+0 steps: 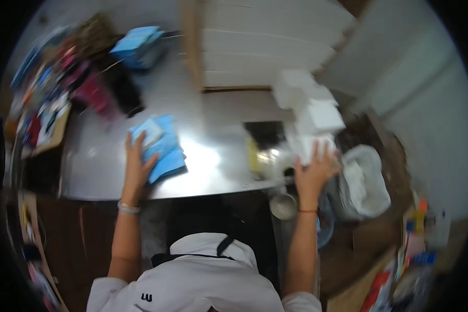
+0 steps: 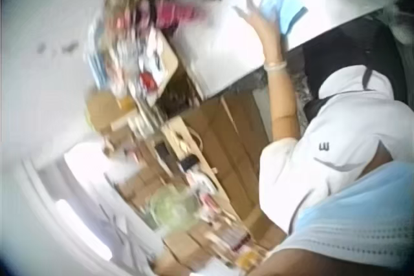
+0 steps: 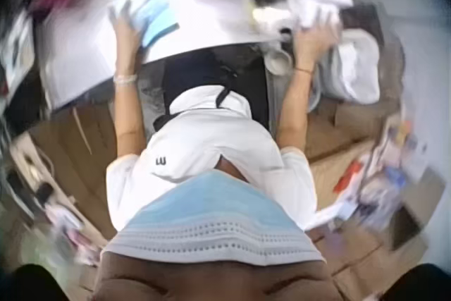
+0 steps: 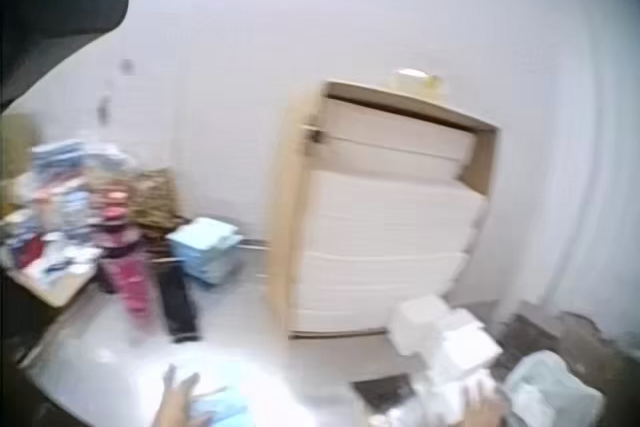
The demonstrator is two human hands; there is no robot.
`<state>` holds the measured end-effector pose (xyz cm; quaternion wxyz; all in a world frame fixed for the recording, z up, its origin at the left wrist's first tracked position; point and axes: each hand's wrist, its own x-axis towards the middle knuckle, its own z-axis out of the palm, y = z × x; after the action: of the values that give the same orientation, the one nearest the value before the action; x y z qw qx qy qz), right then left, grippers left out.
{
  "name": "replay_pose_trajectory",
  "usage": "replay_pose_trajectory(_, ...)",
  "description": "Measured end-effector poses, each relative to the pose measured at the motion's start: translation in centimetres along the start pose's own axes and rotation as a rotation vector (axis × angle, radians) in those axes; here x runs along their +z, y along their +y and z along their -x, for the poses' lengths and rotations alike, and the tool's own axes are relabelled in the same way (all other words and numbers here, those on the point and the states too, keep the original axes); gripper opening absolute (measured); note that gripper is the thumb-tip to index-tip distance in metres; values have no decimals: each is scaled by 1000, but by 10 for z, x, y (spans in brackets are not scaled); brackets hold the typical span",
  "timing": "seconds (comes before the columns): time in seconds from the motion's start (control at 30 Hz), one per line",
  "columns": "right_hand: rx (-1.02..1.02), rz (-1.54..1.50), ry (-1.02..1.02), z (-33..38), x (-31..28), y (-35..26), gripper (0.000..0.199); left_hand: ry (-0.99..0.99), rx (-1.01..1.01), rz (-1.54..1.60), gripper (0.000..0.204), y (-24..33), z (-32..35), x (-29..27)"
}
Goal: Packaging white face masks or filters from a large box into blue paper envelopes.
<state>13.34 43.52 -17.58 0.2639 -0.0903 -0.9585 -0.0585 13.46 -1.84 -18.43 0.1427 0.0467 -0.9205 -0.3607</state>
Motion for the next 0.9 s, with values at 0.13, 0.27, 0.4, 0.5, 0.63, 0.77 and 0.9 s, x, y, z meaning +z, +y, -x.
replay_pose_trajectory(0.13,-60,-316,253,-9,-38,-28,46,-95,-118,-398,75,10,-13,3)
replay_pose_trajectory(0.27,22,-300,196,-9,-30,-17,34,213,186,-746,56,32,-26,3)
replay_pose_trajectory(0.4,-61,-364,189,-19,-28,-20,24,65,597,-589,35,21,-42,-8)
replay_pose_trajectory(0.5,5,-415,118,-26,-34,-18,20,100,619,-357,22,49,-57,-4)
replay_pose_trajectory(0.63,88,-446,147,-21,-33,-12,18,-228,982,-170,14,139,-5,74)
replay_pose_trajectory(0.77,43,-546,152,-22,-37,-19,18,-193,826,-458,20,142,-1,109)
replay_pose_trajectory(0.9,101,-545,152,-24,-36,-11,16,-304,864,-446,34,154,-15,116)
